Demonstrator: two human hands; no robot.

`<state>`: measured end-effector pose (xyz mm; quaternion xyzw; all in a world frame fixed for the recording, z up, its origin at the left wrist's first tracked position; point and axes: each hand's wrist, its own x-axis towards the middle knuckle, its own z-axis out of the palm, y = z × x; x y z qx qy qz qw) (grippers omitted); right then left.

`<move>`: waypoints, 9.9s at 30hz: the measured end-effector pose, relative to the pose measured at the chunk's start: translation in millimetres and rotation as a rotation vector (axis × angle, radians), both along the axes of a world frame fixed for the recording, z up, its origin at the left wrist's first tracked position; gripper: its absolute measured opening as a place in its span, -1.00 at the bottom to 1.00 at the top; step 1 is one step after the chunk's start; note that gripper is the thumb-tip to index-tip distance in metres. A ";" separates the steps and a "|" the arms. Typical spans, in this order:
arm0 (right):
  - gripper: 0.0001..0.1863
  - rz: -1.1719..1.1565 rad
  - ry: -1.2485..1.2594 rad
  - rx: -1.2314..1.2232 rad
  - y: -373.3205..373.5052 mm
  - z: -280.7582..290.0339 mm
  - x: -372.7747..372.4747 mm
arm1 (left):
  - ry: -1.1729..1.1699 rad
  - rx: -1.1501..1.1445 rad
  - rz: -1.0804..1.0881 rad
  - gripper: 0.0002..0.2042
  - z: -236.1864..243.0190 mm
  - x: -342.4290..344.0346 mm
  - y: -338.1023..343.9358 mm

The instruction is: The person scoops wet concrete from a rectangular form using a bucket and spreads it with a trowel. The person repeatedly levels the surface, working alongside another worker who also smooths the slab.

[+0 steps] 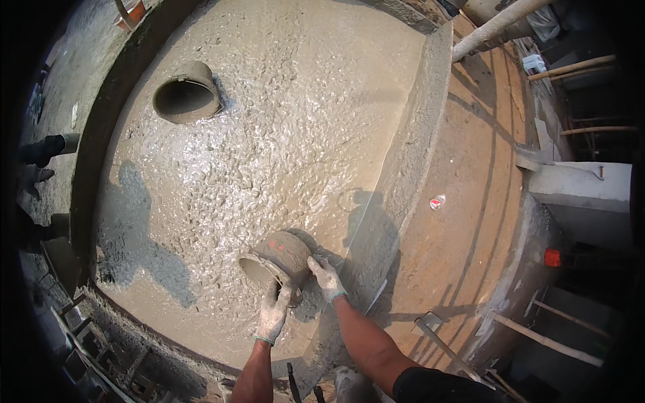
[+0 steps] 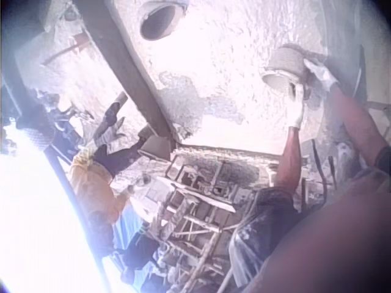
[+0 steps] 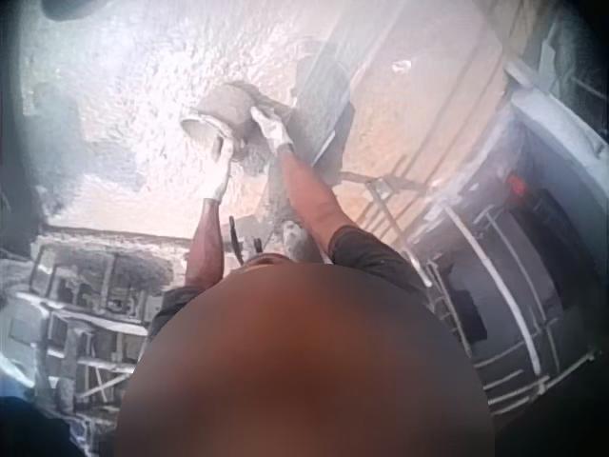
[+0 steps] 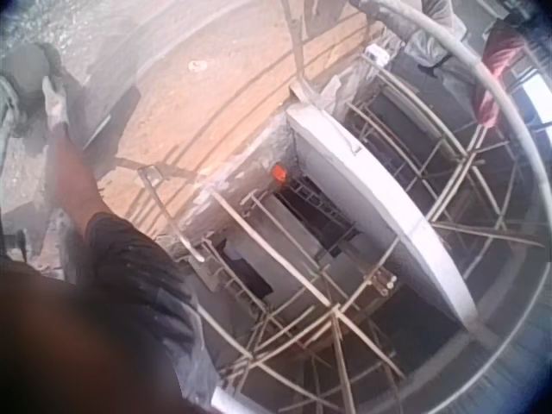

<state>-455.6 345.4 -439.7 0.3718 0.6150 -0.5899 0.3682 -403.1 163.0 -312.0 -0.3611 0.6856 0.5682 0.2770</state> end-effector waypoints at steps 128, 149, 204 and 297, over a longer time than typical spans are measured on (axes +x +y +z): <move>-0.40 1.065 0.026 0.605 181.4 384.4 437.8 | 0.045 -0.213 0.807 -0.47 214.5 742.0 -205.8; -0.23 0.661 0.509 0.389 346.6 471.9 357.5 | -0.389 0.035 0.591 -0.71 199.8 802.0 35.7; -0.09 0.920 0.030 0.647 748.6 420.0 464.3 | -0.595 0.015 -0.397 -0.62 253.6 743.4 319.9; -0.84 0.097 0.377 -0.019 281.0 241.4 -651.9 | 0.180 -0.097 0.060 -0.51 209.0 -537.3 410.3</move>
